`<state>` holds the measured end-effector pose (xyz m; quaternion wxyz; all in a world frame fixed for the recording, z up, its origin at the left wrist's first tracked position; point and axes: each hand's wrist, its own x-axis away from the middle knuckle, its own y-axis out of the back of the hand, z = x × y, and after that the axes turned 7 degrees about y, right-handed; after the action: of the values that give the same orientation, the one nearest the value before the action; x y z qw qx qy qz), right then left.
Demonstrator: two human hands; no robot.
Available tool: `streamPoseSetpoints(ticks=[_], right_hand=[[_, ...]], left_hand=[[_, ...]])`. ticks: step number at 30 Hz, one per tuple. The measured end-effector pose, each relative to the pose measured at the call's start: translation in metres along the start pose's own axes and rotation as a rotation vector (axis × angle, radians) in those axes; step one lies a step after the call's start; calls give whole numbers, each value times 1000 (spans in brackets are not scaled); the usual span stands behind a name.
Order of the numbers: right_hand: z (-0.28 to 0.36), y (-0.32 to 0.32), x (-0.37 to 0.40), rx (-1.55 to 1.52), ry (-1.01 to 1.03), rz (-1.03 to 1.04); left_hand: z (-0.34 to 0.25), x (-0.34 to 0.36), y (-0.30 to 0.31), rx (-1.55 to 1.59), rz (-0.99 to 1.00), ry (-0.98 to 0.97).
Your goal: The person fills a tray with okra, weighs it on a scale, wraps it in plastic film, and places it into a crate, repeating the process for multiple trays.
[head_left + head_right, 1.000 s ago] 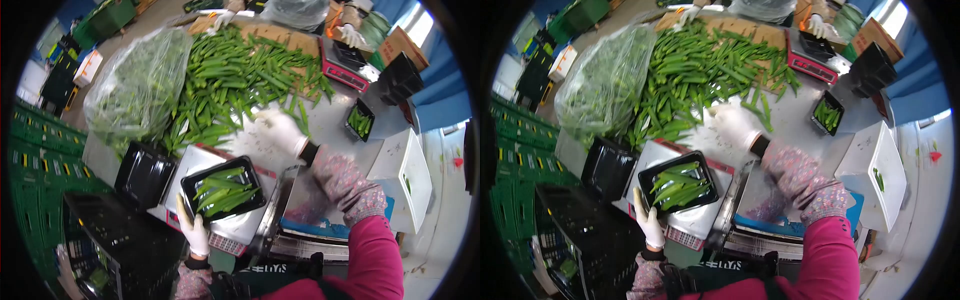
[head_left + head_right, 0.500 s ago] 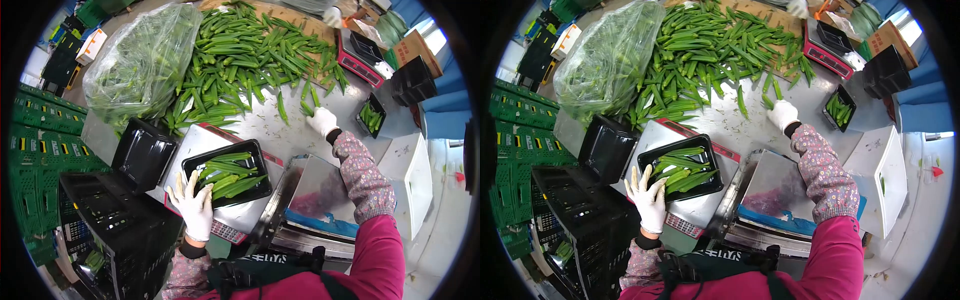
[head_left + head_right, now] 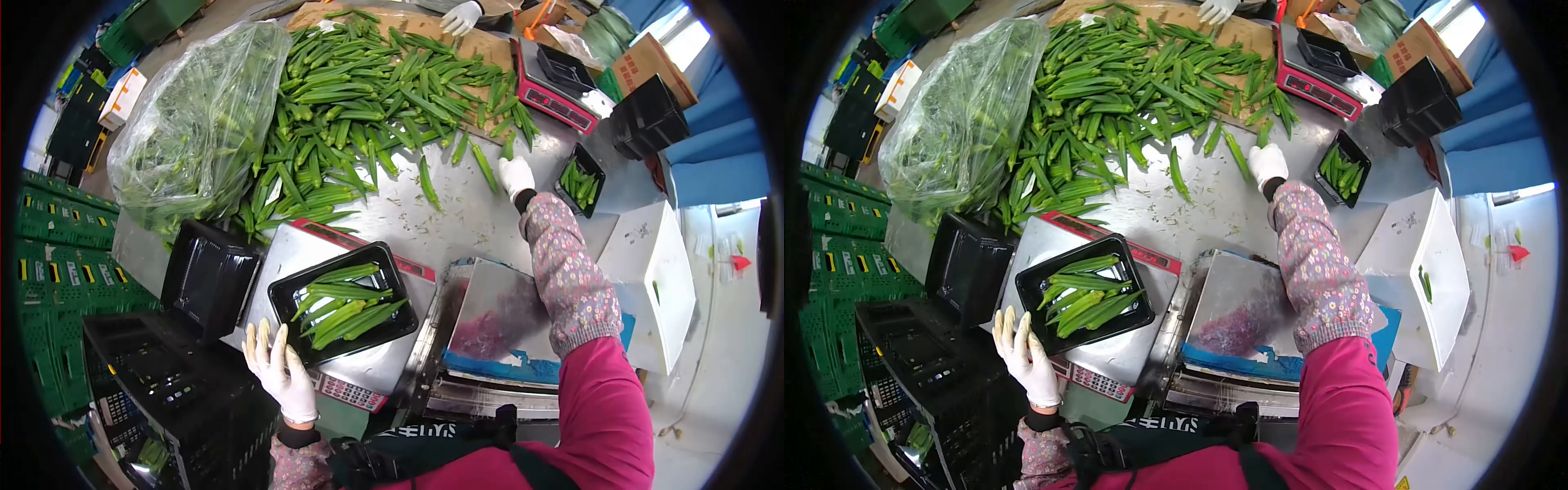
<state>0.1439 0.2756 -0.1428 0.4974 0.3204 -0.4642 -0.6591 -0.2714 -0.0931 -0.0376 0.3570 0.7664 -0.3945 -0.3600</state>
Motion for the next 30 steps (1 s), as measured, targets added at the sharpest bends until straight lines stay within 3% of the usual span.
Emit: streamPoseSetpoints(ticks=[2, 5, 6, 9, 14, 19, 21, 23, 25, 27, 30], right_hand=[[0, -21, -27, 17, -75, 79], [51, -32, -28, 189, -131, 166], [68, -38, -24, 284, -130, 103], [89, -49, -22, 531, 25, 155], [61, -41, -37, 485, 131, 247], [36, -15, 5, 303, 87, 163], [5, -32, -13, 156, 103, 231], [10, -19, 3, 39, 205, 185], [42, 12, 46, -141, 440, 150], [97, 57, 107, -324, 551, 283], [152, 85, 188, -388, 1036, 331]], left_hand=[[2, 2, 4, 45, -19, 42], [0, 6, 6, 78, -30, 69], [1, 9, 6, 57, -23, 76], [5, 14, 8, 48, -15, 70], [12, 11, 15, 76, -3, 74], [16, 13, 16, 110, 23, 64], [16, 13, 18, 100, 13, 48], [15, 11, 21, 90, 20, 25], [14, 8, 23, 71, 13, 32], [13, 7, 22, 72, 15, 34], [8, 6, 19, 94, 1, 16]])
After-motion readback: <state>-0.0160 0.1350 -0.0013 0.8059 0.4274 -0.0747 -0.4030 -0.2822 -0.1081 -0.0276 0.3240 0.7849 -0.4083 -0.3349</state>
